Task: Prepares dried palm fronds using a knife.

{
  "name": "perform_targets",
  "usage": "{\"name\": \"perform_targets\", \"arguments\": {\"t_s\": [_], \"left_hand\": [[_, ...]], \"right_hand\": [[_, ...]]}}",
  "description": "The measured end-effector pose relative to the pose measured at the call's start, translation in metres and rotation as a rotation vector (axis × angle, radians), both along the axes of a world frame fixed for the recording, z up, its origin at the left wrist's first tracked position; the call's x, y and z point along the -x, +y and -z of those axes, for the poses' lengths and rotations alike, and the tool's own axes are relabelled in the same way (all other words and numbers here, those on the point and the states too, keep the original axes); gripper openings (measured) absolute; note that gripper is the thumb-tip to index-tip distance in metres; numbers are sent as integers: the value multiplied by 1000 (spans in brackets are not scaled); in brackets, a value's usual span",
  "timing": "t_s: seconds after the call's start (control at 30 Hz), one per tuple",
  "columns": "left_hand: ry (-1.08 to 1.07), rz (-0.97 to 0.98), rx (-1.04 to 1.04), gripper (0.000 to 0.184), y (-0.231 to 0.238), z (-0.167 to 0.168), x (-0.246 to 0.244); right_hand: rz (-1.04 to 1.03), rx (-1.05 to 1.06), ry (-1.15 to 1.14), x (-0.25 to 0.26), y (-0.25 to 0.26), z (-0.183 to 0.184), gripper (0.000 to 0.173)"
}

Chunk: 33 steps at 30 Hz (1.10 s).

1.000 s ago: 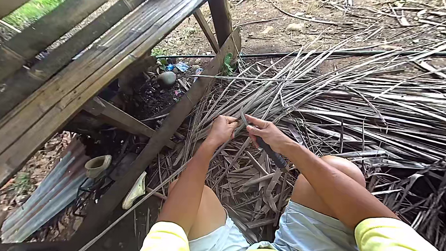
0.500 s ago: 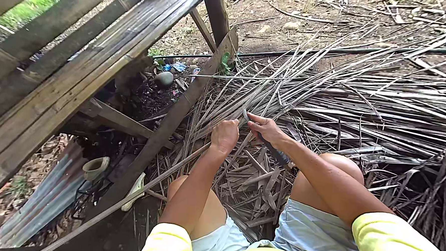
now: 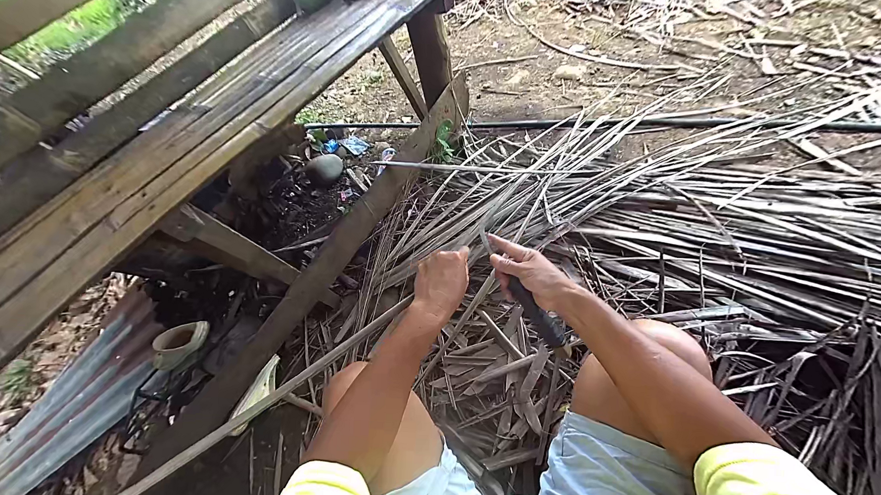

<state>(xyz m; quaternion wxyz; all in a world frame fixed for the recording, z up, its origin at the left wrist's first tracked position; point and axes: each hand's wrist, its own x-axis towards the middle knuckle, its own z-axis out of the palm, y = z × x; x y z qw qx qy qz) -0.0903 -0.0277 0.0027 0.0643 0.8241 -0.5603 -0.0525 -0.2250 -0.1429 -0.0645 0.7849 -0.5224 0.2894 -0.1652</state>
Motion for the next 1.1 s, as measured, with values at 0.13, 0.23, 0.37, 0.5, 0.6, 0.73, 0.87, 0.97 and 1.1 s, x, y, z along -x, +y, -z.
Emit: {"name": "perform_targets", "arguments": {"t_s": [0.13,0.23,0.37,0.5,0.6,0.73,0.87,0.97,1.1], "left_hand": [[51,-5,-149,32,-13,-6,8],[59,-6,-222,36,-16,-12,12],[84,4,-237,37,-14,-17,15],[101,-3,-211,38,-8,-18,6],[175,-50,-112,35,-9,-14,-11],[410,0,-31,33,-16,-5,-24],[572,43,-37,31,-16,-3,-23],[684,4,-62,31,-11,-11,-27],[842,23,-67,28,-3,-16,-35]], "right_hand": [[80,3,42,-4,-12,-1,49],[145,61,51,-4,-14,1,49],[287,39,69,1,-29,1,45],[418,-14,9,14,-48,-5,41],[213,25,-66,21,-39,-12,36],[-112,-15,-157,12,-9,-13,43],[5,-130,-189,4,-10,-9,37],[110,-139,-225,9,-22,-10,36],[186,-77,-246,19,-32,-16,35]]}}
